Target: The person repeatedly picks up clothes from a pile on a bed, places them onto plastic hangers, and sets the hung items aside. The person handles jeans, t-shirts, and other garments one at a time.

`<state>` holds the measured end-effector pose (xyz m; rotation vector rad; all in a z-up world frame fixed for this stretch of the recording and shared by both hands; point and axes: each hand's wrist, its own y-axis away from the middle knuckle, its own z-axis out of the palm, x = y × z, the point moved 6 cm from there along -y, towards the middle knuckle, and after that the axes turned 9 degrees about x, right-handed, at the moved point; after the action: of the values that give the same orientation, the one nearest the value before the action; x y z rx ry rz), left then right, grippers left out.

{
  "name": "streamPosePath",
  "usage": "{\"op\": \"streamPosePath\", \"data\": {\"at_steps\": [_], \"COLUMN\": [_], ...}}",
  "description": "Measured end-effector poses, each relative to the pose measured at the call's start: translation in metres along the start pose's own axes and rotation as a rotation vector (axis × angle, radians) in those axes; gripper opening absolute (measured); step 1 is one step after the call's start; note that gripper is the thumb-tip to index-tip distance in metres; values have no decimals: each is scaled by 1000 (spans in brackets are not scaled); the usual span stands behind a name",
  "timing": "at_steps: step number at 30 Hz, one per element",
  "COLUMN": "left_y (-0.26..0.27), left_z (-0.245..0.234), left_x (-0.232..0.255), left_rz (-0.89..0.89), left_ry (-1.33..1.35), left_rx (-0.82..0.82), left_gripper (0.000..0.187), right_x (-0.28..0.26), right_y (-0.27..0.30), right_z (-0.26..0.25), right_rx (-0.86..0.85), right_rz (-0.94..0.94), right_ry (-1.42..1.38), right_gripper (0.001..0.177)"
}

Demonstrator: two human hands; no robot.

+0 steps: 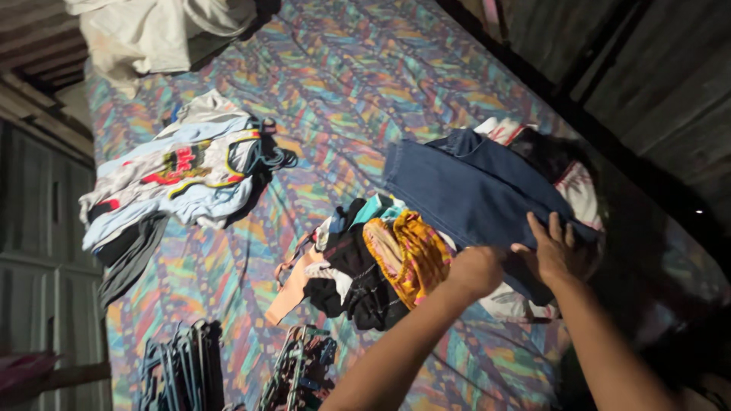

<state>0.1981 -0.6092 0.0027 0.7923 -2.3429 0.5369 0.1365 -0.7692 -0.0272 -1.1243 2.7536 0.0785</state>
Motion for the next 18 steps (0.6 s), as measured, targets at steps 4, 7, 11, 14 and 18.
{"op": "streamPosePath", "data": {"at_steps": [4, 7, 11, 14, 18], "left_y": [18, 33, 61, 82, 115], "left_z": [-22, -48, -76, -104, -130], "left_x": [-28, -42, -76, -99, -144], "left_rz": [-54, -13, -215, -243, -305], "left_ry": [59, 122, 106, 114, 77], "left_rx": [69, 179, 133, 210, 291], "left_gripper": [21, 24, 24, 23, 24], "right_x": [-16, -48, -105, -156, -222], "right_y": [9, 18, 36, 51, 78], "right_z": [-12, -31, -30, -26, -19], "right_rx": [116, 319, 445, 436, 329], "right_rz": [-22, -121, -338, -462, -590], "right_ry": [-96, -145, -281, -414, -522], "right_gripper": [79, 76, 65, 60, 55]}}
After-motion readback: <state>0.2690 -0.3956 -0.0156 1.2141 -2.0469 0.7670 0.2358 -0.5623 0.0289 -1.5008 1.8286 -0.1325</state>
